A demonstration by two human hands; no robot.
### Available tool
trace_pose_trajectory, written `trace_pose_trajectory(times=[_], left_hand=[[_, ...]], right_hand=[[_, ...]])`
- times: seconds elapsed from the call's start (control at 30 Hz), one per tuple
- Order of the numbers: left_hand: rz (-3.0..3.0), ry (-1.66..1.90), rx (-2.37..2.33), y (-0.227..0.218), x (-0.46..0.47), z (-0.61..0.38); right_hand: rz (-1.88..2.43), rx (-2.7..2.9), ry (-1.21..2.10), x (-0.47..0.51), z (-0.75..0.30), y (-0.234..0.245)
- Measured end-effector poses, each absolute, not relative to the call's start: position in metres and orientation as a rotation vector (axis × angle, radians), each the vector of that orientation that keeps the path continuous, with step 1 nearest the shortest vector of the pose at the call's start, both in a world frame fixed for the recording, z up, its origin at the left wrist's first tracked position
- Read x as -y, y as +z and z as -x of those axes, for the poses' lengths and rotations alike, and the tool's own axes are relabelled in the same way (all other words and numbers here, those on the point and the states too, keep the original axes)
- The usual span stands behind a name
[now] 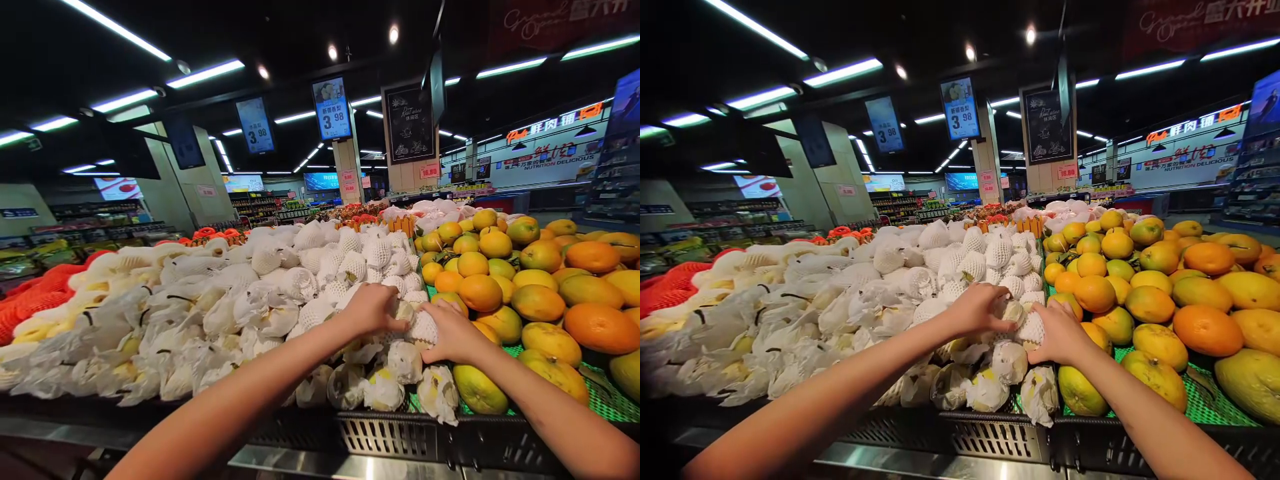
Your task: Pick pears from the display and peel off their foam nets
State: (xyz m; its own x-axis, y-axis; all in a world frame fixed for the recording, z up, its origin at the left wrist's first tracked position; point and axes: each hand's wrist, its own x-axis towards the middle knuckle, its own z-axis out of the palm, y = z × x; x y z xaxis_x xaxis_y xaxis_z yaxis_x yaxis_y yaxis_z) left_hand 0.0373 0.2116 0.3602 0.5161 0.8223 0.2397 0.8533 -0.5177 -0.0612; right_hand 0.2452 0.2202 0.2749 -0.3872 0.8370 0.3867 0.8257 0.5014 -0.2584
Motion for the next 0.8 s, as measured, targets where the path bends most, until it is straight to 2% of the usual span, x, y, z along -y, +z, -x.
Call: trace_pose_trajectory(times=[0.2,0.37,0.5,0.63,0.8], left_hand=[[2.583,-0.623,1.400,0.368,-0.216,-0.032],[2.534,-0.692,1.338,0.363,-0.214,-0.038],[2.634,-0.436,1.351,0.351,-0.213,-0.053],[2.750,-0.011,1.386,0.345,-0.214,-0.074],[2.954,0.228,1.365,0.340,-0.223,-0.099]], right_hand=[[1.363,2.002,0.153,-0.221,-0.244,0.277],[1.329,1.667,0.207,-0.221,-0.249,0.282],[1.189,1.358,0.158,-0.220,-0.254,0.284],[1.070,1.342,0.150,-0.220,-0.256,0.283],[0.998,1.363,0.149,-0.222,-0.257,0.282]])
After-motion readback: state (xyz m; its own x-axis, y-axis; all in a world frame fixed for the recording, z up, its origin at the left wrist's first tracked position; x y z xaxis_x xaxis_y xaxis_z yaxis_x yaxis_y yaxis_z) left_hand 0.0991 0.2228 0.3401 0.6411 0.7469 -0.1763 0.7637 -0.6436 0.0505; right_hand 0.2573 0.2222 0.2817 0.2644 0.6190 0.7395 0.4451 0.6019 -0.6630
